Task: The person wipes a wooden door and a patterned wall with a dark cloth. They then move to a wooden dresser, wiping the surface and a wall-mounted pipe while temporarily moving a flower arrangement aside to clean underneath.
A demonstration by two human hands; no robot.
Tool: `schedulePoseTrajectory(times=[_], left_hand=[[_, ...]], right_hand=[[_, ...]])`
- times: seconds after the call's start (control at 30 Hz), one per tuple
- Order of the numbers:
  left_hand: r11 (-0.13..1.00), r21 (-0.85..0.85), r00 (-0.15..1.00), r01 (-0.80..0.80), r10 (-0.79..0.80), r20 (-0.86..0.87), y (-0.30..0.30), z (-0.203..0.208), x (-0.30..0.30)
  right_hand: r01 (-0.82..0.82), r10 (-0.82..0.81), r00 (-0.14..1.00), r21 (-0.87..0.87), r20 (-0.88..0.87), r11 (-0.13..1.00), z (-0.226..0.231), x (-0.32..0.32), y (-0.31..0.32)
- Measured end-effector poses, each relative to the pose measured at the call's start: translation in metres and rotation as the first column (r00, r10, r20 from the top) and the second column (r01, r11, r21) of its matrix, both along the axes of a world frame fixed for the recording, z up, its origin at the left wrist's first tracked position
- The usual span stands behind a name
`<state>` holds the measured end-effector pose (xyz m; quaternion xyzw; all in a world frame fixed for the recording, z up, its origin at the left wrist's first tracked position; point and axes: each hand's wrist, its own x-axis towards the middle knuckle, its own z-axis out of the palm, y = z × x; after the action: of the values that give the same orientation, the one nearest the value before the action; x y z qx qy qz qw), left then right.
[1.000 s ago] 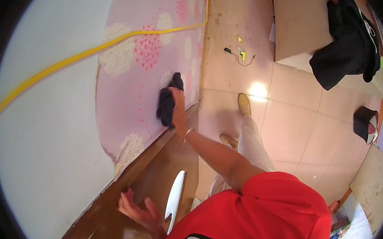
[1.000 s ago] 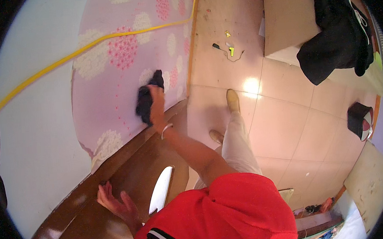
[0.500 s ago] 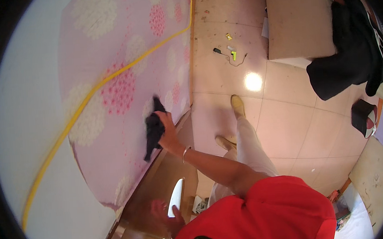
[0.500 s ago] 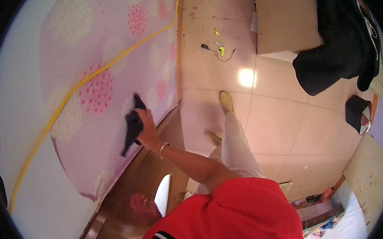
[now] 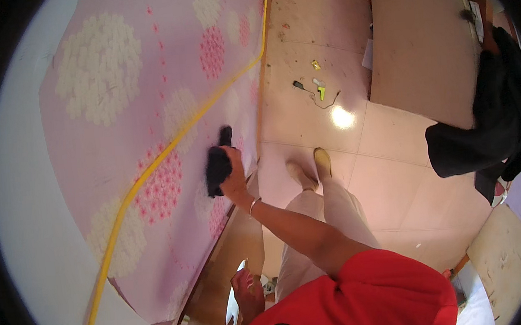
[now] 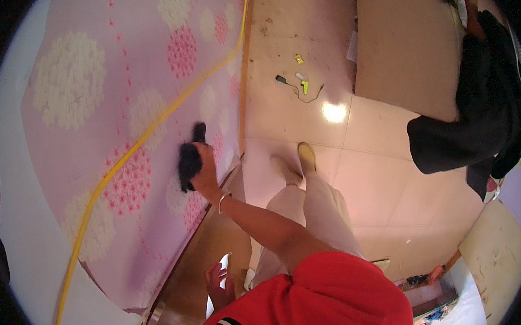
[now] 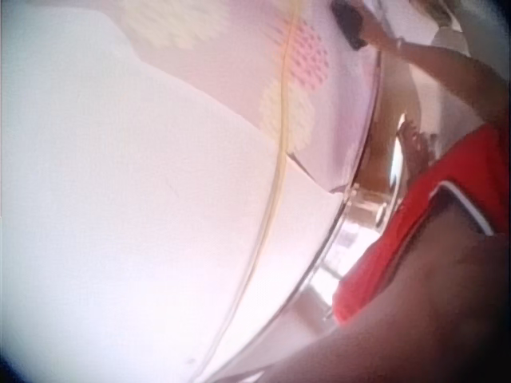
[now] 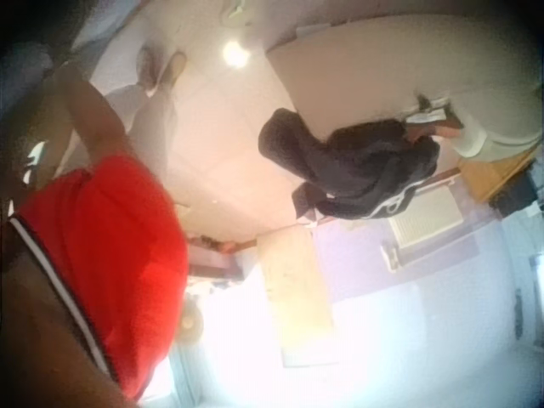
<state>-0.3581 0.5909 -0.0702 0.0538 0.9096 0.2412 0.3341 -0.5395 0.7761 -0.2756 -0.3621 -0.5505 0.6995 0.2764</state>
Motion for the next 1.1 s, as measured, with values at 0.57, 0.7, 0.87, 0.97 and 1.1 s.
schedulePoseTrajectory(times=[0.57, 0.7, 0.87, 0.97, 1.1], left_hand=[[0.991, -0.062, 0.985, -0.122, 0.128, 0.112, 0.008, -0.064, -0.052], [0.987, -0.163, 0.988, -0.009, 0.034, 0.15, 0.046, -0.081, -0.069], [0.986, -0.157, 0.984, -0.056, 0.082, 0.161, 0.062, -0.104, -0.05], [0.964, -0.128, 0.911, -0.232, 0.262, 0.32, 0.056, -0.098, -0.024], [0.959, -0.179, 0.877, -0.218, 0.273, 0.395, 0.122, -0.074, -0.055]], right_hand=[[0.271, -0.268, 0.945, 0.009, 0.19, 0.962, -0.188, -0.034, 0.016], [0.396, -0.076, 0.906, -0.767, 0.417, 0.505, -0.34, -0.052, 0.058], [0.37, 0.084, 0.87, -0.757, 0.485, 0.538, -0.35, -0.085, 0.136], [0.104, 0.064, 0.968, -0.623, 0.242, 0.775, -0.247, -0.084, 0.122], [-0.175, 0.182, 0.981, 0.092, -0.064, 0.98, -0.106, -0.072, 0.134]])
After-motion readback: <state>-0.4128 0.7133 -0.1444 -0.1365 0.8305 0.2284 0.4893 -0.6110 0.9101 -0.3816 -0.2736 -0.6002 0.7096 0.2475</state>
